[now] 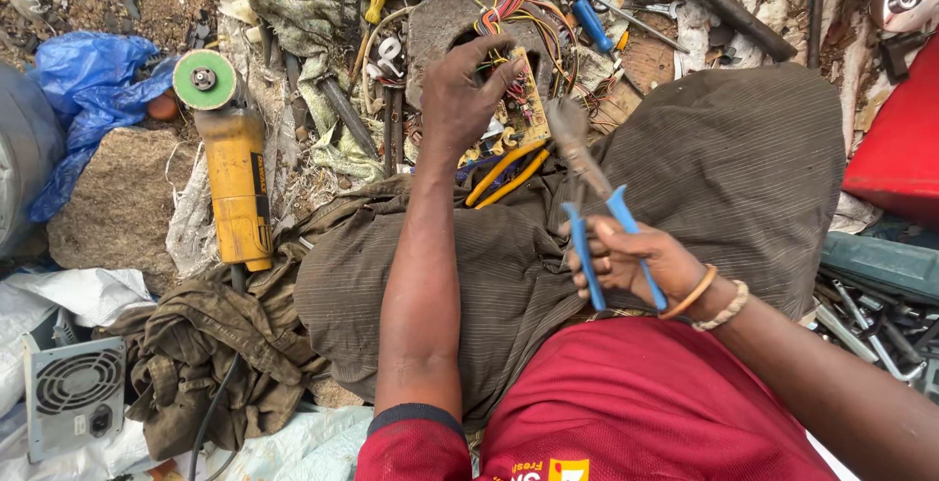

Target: The person disassembles a power supply unit using pliers and a hammer. They remove the metal casing, cut and pull wires, and separate internal components on the ground.

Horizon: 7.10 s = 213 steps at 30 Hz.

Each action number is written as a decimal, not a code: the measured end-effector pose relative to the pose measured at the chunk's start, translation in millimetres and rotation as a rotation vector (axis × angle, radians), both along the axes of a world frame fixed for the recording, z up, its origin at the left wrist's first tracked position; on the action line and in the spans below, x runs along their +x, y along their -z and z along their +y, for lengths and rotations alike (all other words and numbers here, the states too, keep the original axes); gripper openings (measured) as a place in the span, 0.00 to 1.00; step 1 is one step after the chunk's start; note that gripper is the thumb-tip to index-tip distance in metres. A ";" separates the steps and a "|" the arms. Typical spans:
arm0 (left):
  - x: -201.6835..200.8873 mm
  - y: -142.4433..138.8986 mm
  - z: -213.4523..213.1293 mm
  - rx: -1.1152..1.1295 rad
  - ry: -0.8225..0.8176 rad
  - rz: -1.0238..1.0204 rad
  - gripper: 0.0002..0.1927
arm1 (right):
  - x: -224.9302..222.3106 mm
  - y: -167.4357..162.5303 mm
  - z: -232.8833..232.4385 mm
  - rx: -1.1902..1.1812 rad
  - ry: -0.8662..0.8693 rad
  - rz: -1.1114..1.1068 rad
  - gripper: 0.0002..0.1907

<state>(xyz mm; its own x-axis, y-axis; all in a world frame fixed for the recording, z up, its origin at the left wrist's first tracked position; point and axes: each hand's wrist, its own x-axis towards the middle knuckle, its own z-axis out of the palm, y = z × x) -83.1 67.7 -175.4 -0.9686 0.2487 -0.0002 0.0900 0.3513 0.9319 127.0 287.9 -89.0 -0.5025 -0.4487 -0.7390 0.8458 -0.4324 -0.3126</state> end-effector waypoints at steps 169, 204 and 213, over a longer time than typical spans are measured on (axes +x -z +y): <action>3.6 7.8 6.8 0.129 0.017 0.236 0.15 | -151.3 -103.9 55.3 2.164 -1.547 1.267 0.31; 2.4 19.3 3.3 0.375 0.333 -0.032 0.16 | -256.8 -27.4 126.6 1.605 -2.273 1.242 0.39; -2.3 18.8 3.5 0.305 0.453 -0.328 0.18 | -207.0 6.0 143.7 1.316 -1.873 0.825 0.33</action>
<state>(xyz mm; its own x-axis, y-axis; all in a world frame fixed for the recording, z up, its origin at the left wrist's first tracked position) -85.4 71.2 -194.2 -0.7286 0.6698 -0.1434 -0.1396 0.0597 0.9884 -79.9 431.6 -95.0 -0.5016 -0.2434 -0.8302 -0.4281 0.9037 -0.0063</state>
